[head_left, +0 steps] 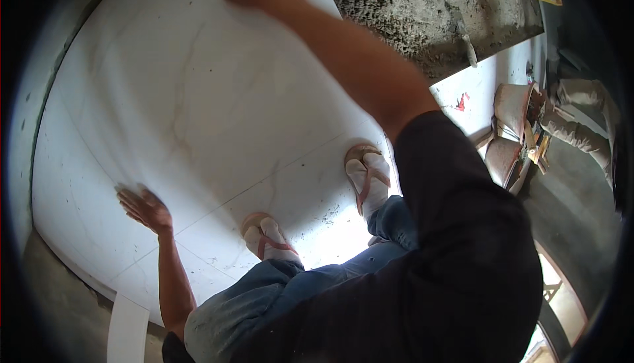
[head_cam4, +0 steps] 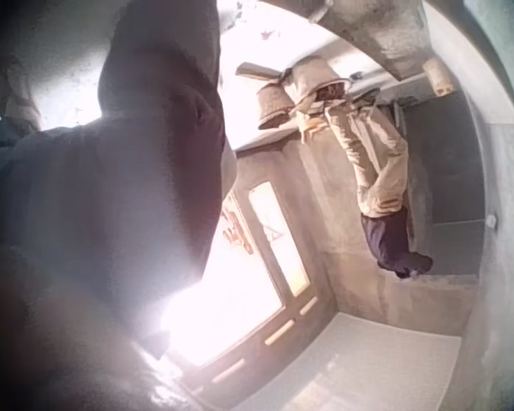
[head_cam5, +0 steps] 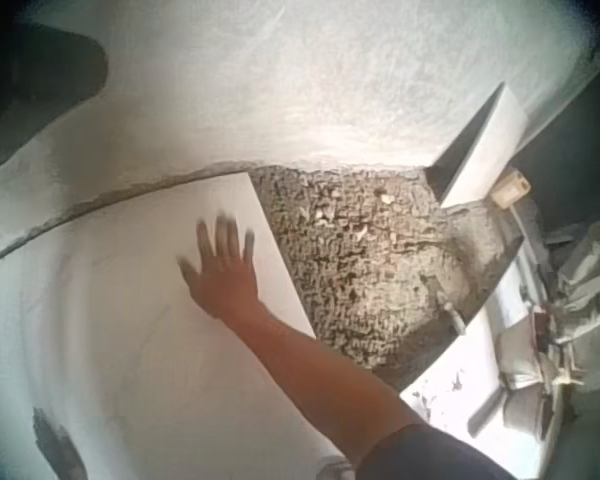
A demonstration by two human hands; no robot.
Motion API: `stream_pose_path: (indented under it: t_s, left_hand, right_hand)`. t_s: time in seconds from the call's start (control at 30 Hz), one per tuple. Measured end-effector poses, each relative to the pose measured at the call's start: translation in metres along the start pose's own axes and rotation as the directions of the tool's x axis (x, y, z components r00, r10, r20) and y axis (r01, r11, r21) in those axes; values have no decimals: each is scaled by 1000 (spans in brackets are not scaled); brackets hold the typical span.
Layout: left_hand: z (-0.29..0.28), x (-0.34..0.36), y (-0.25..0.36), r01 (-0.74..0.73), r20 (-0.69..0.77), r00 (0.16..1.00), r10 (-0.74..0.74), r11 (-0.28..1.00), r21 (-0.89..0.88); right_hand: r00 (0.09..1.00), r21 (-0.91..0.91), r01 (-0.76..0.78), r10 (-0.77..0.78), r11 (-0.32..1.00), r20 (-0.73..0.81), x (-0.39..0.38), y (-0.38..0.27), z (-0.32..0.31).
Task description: The person taps a large white tile into place with a rubber mallet, lifts it to reveal the mortar bed, and uses a trowel to spread and smooth mortar from a bucket before repositioning the tile and tapping it down again.
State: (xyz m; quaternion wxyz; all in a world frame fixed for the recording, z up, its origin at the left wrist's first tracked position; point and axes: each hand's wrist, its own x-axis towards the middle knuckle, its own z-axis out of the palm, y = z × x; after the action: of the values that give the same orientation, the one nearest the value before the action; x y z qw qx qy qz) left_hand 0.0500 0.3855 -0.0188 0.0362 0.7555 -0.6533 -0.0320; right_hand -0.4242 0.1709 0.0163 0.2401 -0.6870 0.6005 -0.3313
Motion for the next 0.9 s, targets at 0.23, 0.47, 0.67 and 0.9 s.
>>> stream_pose_path:
  t_s: [0.23, 0.47, 0.67, 0.9]
  left_hand:
    - [-14, -100, -5, -89, 87, 992, 93, 995, -53]
    - [5, -174, 9, -122, 24, 992, 122, 993, -1]
    - [-11, -154, 7, 191, 64, 979, -191, 982, 11]
    - [-25, -146, 0, 564, 220, 803, -554, 826, 22]
  right_hand:
    - [970, -478, -220, 242, 850, -16, -142, -53, 70]
    - [941, -88, 77, -43, 993, 337, -288, -166, 142]
    - [880, -335, 366, -206, 868, 427, -225, -105, 98]
    - [926, -656, -95, -175, 749, -334, 94, 3, -54]
